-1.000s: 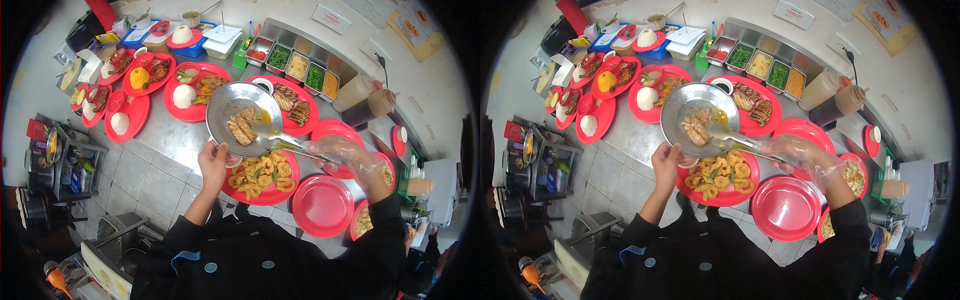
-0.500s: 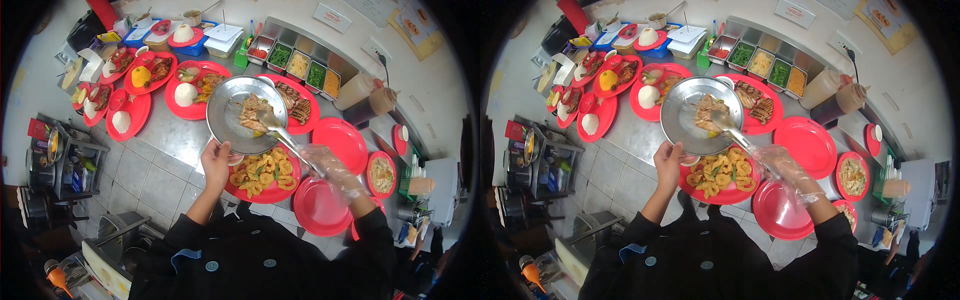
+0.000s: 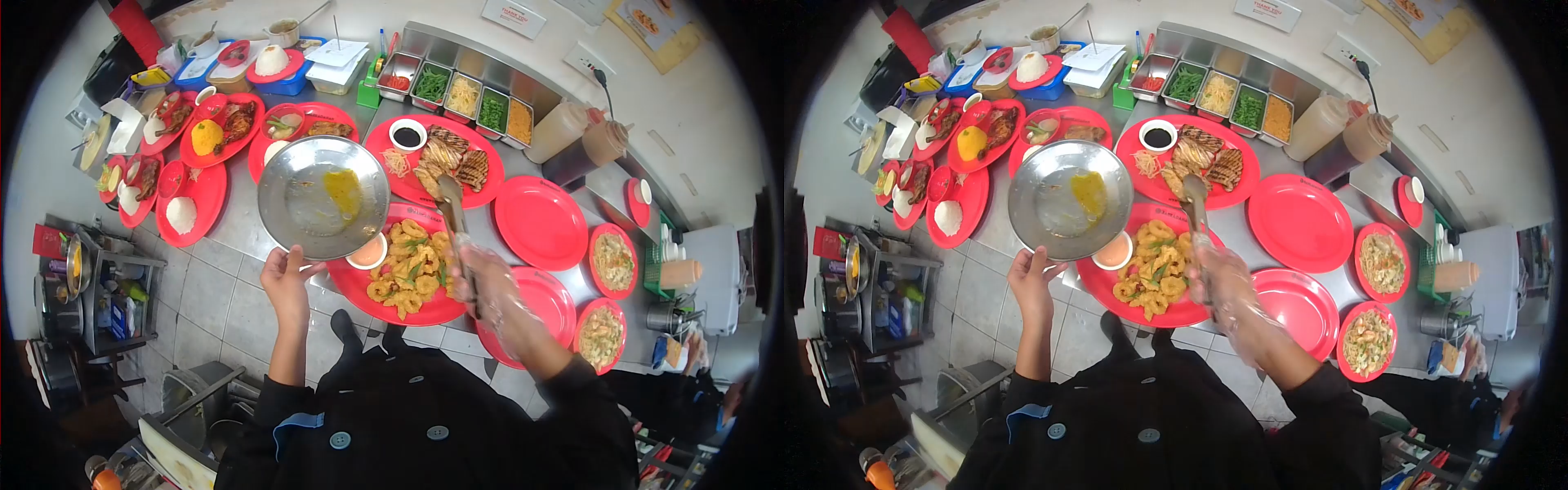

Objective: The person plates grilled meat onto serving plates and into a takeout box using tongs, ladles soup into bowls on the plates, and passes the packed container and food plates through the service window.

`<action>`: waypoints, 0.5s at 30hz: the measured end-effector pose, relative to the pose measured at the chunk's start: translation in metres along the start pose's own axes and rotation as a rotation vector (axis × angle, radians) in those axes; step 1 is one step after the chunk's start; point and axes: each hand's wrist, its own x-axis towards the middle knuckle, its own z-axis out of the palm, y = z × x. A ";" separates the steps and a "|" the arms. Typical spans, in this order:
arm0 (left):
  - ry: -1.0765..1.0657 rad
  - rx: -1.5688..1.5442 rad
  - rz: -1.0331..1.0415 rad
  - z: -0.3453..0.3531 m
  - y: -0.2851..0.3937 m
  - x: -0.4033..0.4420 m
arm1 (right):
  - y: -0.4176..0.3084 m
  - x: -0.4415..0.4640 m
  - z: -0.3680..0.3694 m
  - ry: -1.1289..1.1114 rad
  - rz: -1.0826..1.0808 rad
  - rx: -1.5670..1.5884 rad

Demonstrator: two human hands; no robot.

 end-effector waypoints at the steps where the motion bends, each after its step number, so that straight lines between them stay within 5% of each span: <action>1: -0.010 -0.002 -0.002 -0.002 0.001 0.000 | 0.003 0.004 0.011 0.008 -0.005 0.004; 15: -0.012 -0.009 -0.046 -0.042 0.008 0.003 | 0.033 0.043 0.097 0.188 -0.045 0.403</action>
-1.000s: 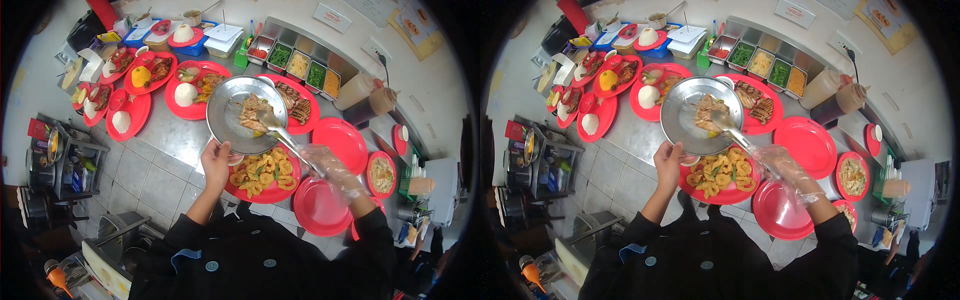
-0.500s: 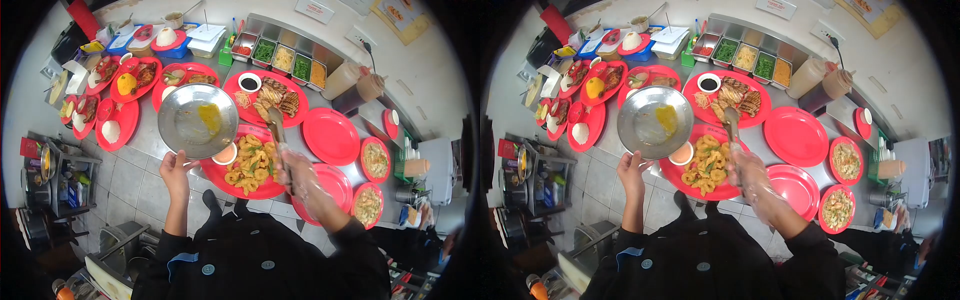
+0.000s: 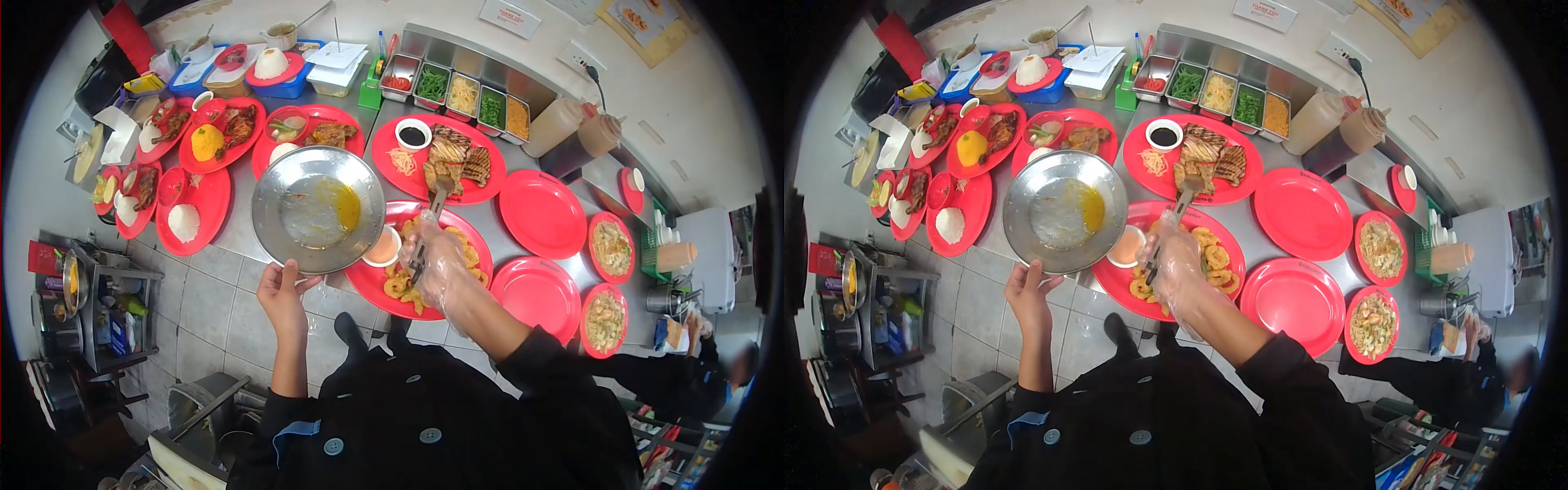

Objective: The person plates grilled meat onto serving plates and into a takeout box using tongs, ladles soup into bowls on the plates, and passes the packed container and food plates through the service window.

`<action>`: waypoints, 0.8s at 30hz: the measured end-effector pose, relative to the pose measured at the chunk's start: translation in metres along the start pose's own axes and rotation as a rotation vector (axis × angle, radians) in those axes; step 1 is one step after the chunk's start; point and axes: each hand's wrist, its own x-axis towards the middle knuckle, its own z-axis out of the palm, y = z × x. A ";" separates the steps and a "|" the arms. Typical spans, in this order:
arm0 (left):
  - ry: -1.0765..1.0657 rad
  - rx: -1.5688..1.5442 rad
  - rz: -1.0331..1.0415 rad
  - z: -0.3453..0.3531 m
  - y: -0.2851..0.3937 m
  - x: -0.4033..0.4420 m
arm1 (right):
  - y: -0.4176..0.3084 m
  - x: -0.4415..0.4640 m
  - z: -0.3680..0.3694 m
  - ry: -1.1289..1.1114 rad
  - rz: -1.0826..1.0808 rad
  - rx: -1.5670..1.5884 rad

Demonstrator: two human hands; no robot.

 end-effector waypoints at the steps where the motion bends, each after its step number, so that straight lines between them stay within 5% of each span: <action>1: -0.003 -0.001 -0.002 -0.002 -0.001 0.001 | 0.001 0.008 -0.001 -0.010 0.001 0.011; 9: 0.037 -0.026 0.045 -0.011 0.004 0.004 | -0.024 -0.001 0.013 -0.036 0.086 0.178; 16: 0.040 -0.001 0.030 -0.015 0.002 0.005 | -0.067 -0.055 -0.029 -0.297 0.160 -0.019; 19: 0.036 -0.015 0.031 -0.012 0.002 0.003 | -0.091 -0.054 -0.054 -0.280 0.108 -0.317; 21: 0.023 -0.018 0.036 -0.012 0.001 0.003 | -0.111 -0.038 -0.066 0.057 -0.191 -0.862; 24: 0.021 -0.006 0.037 -0.011 -0.001 0.001 | -0.144 -0.022 -0.083 0.181 -0.377 -1.204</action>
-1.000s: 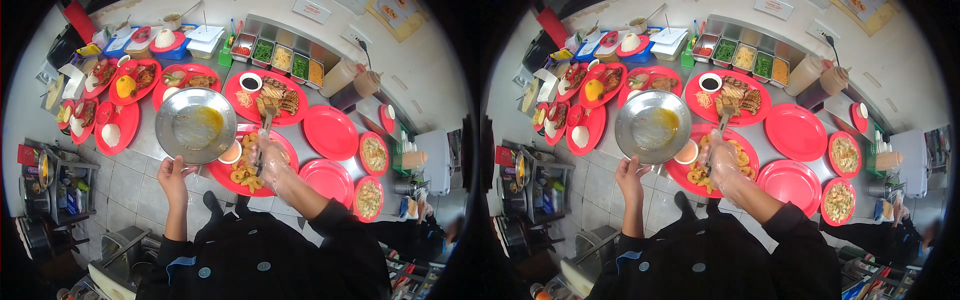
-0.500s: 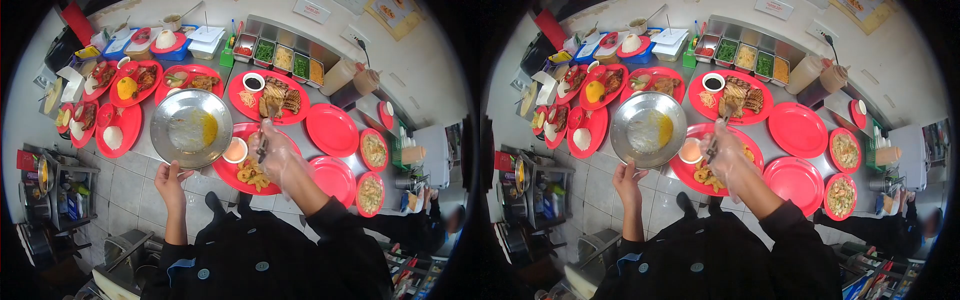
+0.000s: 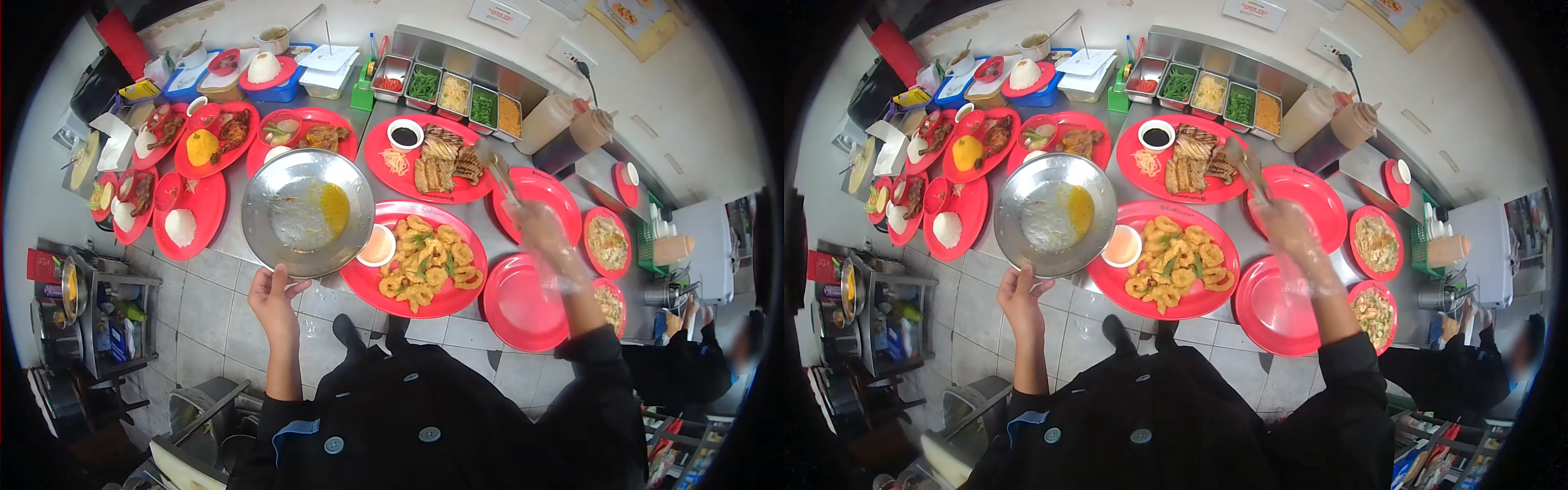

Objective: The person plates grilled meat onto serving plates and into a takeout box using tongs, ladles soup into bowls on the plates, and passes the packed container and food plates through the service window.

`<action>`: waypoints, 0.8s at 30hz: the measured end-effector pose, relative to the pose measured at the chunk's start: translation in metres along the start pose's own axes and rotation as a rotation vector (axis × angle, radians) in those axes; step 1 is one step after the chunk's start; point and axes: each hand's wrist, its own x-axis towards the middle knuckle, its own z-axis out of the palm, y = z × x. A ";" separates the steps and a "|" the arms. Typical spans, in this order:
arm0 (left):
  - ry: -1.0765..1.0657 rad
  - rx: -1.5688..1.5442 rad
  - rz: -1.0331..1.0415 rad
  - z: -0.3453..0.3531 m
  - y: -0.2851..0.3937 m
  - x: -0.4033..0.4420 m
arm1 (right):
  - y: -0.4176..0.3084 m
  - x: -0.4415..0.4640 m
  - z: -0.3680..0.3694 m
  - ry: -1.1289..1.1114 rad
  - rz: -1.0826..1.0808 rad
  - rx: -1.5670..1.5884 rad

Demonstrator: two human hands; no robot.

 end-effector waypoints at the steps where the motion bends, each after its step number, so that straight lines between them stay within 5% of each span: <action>1: 0.001 0.001 0.003 0.002 0.001 -0.002 | 0.005 0.012 -0.006 0.006 -0.010 -0.069; 6: 0.005 0.009 0.015 0.008 0.005 -0.012 | 0.024 0.061 -0.012 -0.064 -0.030 -0.287; 8: 0.012 0.009 0.021 0.006 0.004 -0.016 | 0.038 0.080 -0.018 0.009 -0.403 -0.684; 15: 0.045 -0.029 -0.003 0.000 0.008 -0.029 | 0.020 0.081 -0.045 -0.108 -0.314 -0.689; 17: 0.067 -0.068 0.005 -0.004 0.006 -0.036 | 0.006 0.063 -0.050 0.086 -0.497 -0.757; 19: 0.134 -0.108 0.039 -0.017 0.006 -0.045 | -0.001 0.051 -0.049 0.082 -0.545 -0.488; 21: 0.111 -0.205 0.002 -0.030 0.007 -0.061 | -0.013 0.042 -0.040 -0.178 -0.264 -0.207; 24: 0.231 -0.252 0.007 -0.048 0.022 -0.099 | -0.044 -0.009 -0.002 -0.374 -0.424 0.020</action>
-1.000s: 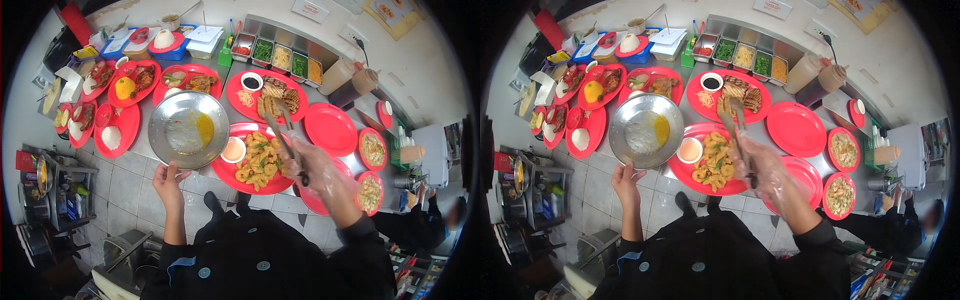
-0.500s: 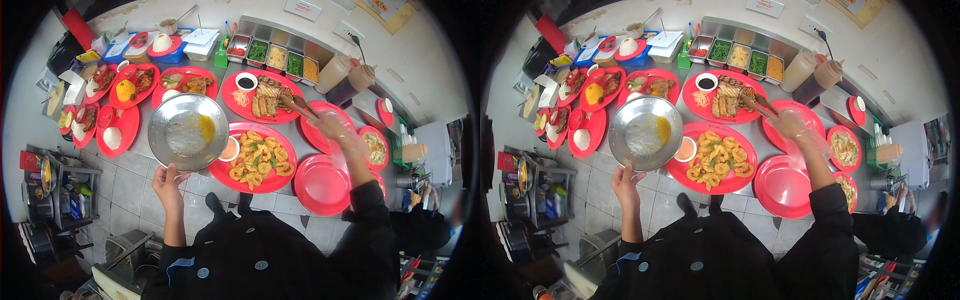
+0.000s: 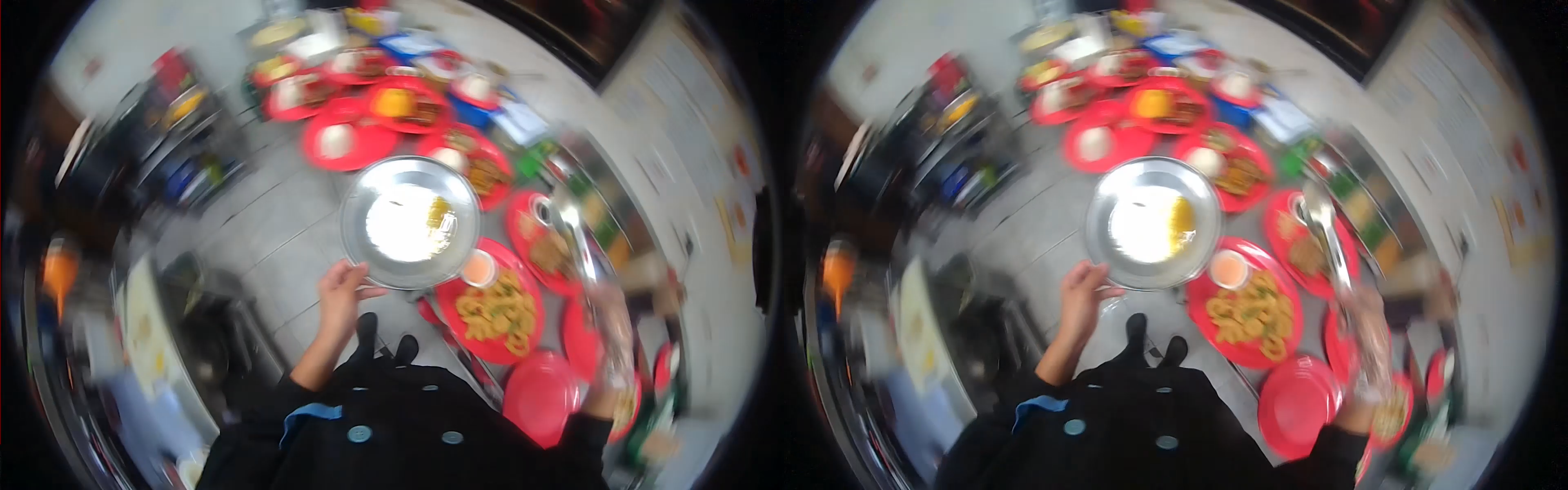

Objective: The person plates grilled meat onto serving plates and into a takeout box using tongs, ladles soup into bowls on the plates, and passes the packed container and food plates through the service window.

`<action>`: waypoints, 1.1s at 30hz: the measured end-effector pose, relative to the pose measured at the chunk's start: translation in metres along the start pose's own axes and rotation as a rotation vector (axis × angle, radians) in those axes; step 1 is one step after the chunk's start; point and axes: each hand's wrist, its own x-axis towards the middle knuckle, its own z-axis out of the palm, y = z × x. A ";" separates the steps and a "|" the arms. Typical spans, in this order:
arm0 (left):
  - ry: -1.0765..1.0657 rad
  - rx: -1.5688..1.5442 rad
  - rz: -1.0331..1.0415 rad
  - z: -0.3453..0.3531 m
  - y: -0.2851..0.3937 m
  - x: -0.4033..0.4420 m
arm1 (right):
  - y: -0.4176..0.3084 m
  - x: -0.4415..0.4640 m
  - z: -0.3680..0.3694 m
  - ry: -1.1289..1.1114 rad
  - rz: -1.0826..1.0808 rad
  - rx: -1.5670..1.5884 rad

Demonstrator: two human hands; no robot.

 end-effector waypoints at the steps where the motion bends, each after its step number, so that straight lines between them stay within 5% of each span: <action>1: 0.054 -0.034 -0.014 -0.010 0.003 -0.010 | -0.013 -0.002 0.021 -0.129 -0.061 0.034; 7: 0.362 -0.219 0.204 -0.087 0.009 -0.077 | -0.054 -0.001 0.168 -0.977 -0.131 0.014; 11: 0.613 -0.241 0.389 -0.140 0.000 -0.130 | -0.063 -0.017 0.263 -1.341 -0.133 -0.117; 14: 0.794 -0.279 0.452 -0.175 -0.003 -0.155 | -0.082 -0.043 0.330 -1.340 0.025 -0.234; 18: 0.924 -0.303 0.489 -0.220 -0.004 -0.176 | -0.094 -0.067 0.408 -1.431 -0.068 -0.361; 24: 0.906 -0.284 0.357 -0.290 0.018 -0.196 | -0.123 -0.102 0.515 -1.563 -0.033 -0.409; 33: 0.808 -0.134 0.249 -0.392 0.050 -0.193 | -0.230 -0.091 0.677 -1.291 -0.415 -0.267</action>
